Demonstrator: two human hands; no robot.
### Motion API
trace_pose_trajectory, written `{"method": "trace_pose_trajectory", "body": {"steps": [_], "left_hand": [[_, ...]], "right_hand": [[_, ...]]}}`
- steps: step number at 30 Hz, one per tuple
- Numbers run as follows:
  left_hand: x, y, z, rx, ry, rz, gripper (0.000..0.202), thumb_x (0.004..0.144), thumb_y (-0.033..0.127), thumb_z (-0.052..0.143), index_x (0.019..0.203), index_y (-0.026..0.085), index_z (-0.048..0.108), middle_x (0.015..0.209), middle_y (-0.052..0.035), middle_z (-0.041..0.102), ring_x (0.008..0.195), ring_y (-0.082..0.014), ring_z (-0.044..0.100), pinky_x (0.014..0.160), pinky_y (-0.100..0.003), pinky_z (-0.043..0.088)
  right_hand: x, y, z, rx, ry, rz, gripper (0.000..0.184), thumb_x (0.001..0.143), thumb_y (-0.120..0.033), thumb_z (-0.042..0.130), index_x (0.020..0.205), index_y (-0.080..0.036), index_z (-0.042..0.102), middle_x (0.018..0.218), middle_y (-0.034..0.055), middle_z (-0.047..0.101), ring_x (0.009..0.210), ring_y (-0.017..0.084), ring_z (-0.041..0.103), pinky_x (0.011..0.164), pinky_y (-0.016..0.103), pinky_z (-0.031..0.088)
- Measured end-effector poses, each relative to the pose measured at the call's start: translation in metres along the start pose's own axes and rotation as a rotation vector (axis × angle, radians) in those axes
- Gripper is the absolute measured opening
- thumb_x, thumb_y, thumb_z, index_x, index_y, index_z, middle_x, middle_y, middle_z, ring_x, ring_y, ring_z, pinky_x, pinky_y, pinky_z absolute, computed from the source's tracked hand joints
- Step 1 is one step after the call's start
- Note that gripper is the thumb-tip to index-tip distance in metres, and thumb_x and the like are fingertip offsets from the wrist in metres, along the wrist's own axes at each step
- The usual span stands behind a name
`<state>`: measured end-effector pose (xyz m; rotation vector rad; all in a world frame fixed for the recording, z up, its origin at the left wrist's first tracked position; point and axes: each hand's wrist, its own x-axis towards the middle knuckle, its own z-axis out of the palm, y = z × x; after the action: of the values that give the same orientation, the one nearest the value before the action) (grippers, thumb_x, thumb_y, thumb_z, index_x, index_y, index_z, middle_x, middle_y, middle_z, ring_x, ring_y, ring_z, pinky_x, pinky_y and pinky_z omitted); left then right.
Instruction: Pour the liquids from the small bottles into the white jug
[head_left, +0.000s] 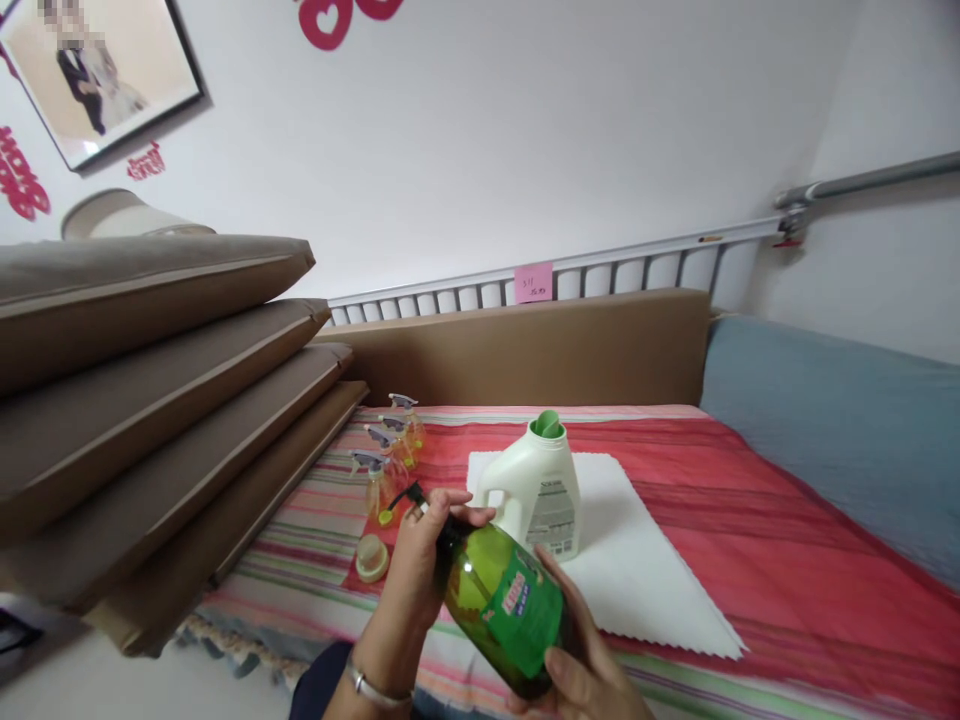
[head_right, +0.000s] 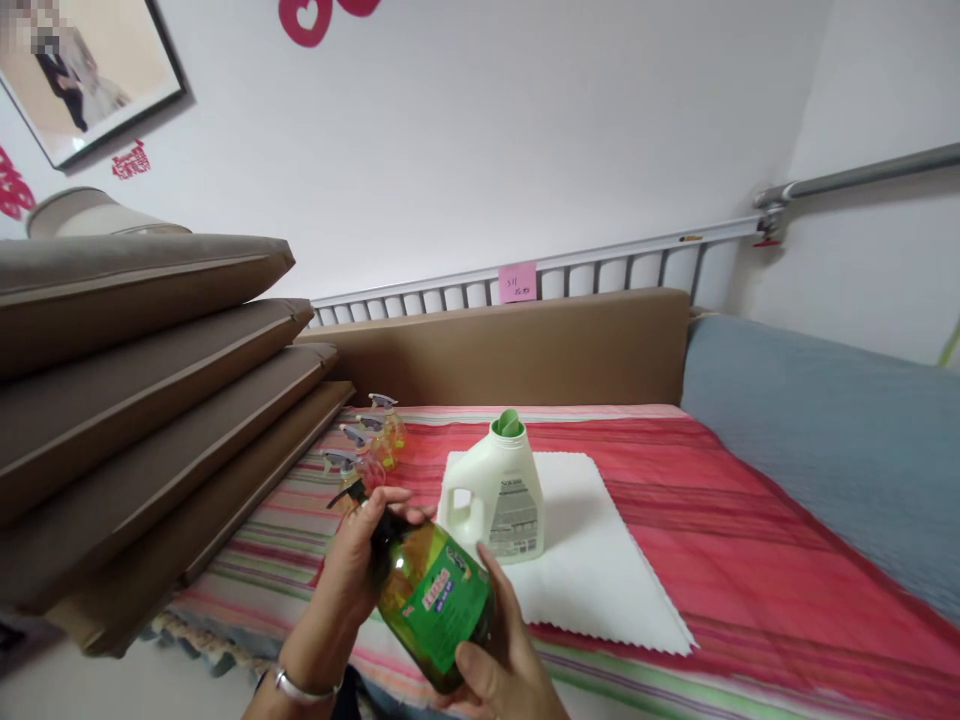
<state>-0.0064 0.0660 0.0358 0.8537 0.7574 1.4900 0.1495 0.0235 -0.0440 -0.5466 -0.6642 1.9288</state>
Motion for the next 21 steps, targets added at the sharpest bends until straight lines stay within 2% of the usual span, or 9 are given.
{"method": "trace_pose_trajectory", "body": {"steps": [3, 5, 8, 10, 12, 14, 16, 18, 21], "left_hand": [[-0.002, 0.002, 0.0, 0.017, -0.088, -0.005, 0.035, 0.075, 0.048, 0.061, 0.083, 0.014, 0.066, 0.071, -0.0091, 0.073, 0.076, -0.0254, 0.069, 0.071, -0.035, 0.05], [-0.002, 0.003, -0.001, 0.014, -0.096, -0.002, 0.034, 0.076, 0.048, 0.06, 0.083, 0.015, 0.066, 0.071, -0.0087, 0.074, 0.079, -0.026, 0.068, 0.072, -0.035, 0.05], [-0.002, 0.003, -0.003, 0.017, -0.006, 0.007, 0.033, 0.072, 0.047, 0.065, 0.08, 0.015, 0.065, 0.067, -0.0068, 0.073, 0.081, -0.0264, 0.069, 0.074, -0.036, 0.049], [-0.002, 0.003, -0.005, 0.028, 0.041, 0.018, 0.034, 0.07, 0.047, 0.067, 0.08, 0.015, 0.064, 0.067, -0.0068, 0.073, 0.08, -0.0258, 0.069, 0.075, -0.035, 0.049], [-0.003, 0.004, -0.006, 0.049, 0.025, 0.029, 0.035, 0.072, 0.047, 0.065, 0.082, 0.014, 0.065, 0.07, -0.0079, 0.073, 0.078, -0.0249, 0.069, 0.073, -0.034, 0.049], [-0.004, 0.006, -0.008, 0.066, -0.035, 0.031, 0.033, 0.075, 0.046, 0.063, 0.084, 0.014, 0.065, 0.073, -0.0085, 0.074, 0.078, -0.0244, 0.068, 0.071, -0.033, 0.049], [-0.004, 0.007, -0.008, 0.063, -0.068, 0.033, 0.032, 0.076, 0.046, 0.062, 0.085, 0.015, 0.065, 0.074, -0.0081, 0.074, 0.079, -0.0244, 0.068, 0.07, -0.032, 0.049], [-0.005, 0.008, -0.009, 0.067, -0.047, 0.023, 0.032, 0.074, 0.046, 0.063, 0.084, 0.015, 0.064, 0.071, -0.0078, 0.073, 0.078, -0.0244, 0.068, 0.069, -0.032, 0.049], [-0.005, 0.008, -0.01, 0.106, 0.02, 0.004, 0.036, 0.073, 0.048, 0.063, 0.085, 0.015, 0.064, 0.07, -0.0087, 0.073, 0.072, -0.0234, 0.068, 0.064, -0.03, 0.048]], "right_hand": [[0.002, -0.001, 0.0, 0.137, -0.221, 0.371, 0.083, 0.069, -0.07, 0.055, 0.125, -0.009, 0.051, 0.094, 0.0202, 0.07, 0.062, 0.019, 0.068, 0.052, 0.022, 0.051], [0.003, 0.0, 0.003, 0.206, -0.273, 0.486, 0.093, 0.07, -0.08, 0.038, 0.122, -0.003, 0.052, 0.087, 0.0222, 0.071, 0.059, 0.019, 0.068, 0.052, 0.021, 0.051], [0.001, 0.007, 0.009, 0.187, -0.111, 0.219, 0.089, 0.067, -0.075, 0.051, 0.137, -0.024, 0.032, 0.105, 0.0134, 0.069, 0.077, 0.026, 0.069, 0.053, 0.028, 0.053], [-0.002, 0.012, 0.012, 0.103, -0.007, -0.009, 0.101, 0.062, -0.057, 0.073, 0.14, -0.04, 0.012, 0.115, 0.0067, 0.065, 0.084, 0.027, 0.067, 0.053, 0.03, 0.053], [-0.003, 0.014, 0.012, 0.056, -0.045, 0.004, 0.101, 0.061, -0.046, 0.079, 0.14, -0.034, 0.017, 0.104, 0.0083, 0.069, 0.069, 0.02, 0.067, 0.048, 0.022, 0.049], [0.0, 0.014, 0.01, 0.086, -0.182, 0.244, 0.082, 0.07, -0.06, 0.064, 0.132, -0.014, 0.04, 0.082, 0.0142, 0.072, 0.047, 0.011, 0.06, 0.041, 0.015, 0.042], [0.002, 0.014, 0.009, 0.145, -0.253, 0.403, 0.084, 0.072, -0.074, 0.045, 0.121, -0.006, 0.052, 0.079, 0.0172, 0.071, 0.042, 0.01, 0.057, 0.04, 0.016, 0.042], [0.002, 0.014, 0.01, 0.125, -0.18, 0.274, 0.084, 0.067, -0.073, 0.054, 0.129, -0.016, 0.044, 0.096, 0.014, 0.07, 0.055, 0.016, 0.064, 0.048, 0.024, 0.05], [-0.001, 0.016, 0.011, -0.006, -0.023, -0.049, 0.106, 0.056, -0.046, 0.081, 0.14, -0.037, 0.017, 0.12, 0.0066, 0.061, 0.068, 0.02, 0.066, 0.055, 0.031, 0.054]]}}
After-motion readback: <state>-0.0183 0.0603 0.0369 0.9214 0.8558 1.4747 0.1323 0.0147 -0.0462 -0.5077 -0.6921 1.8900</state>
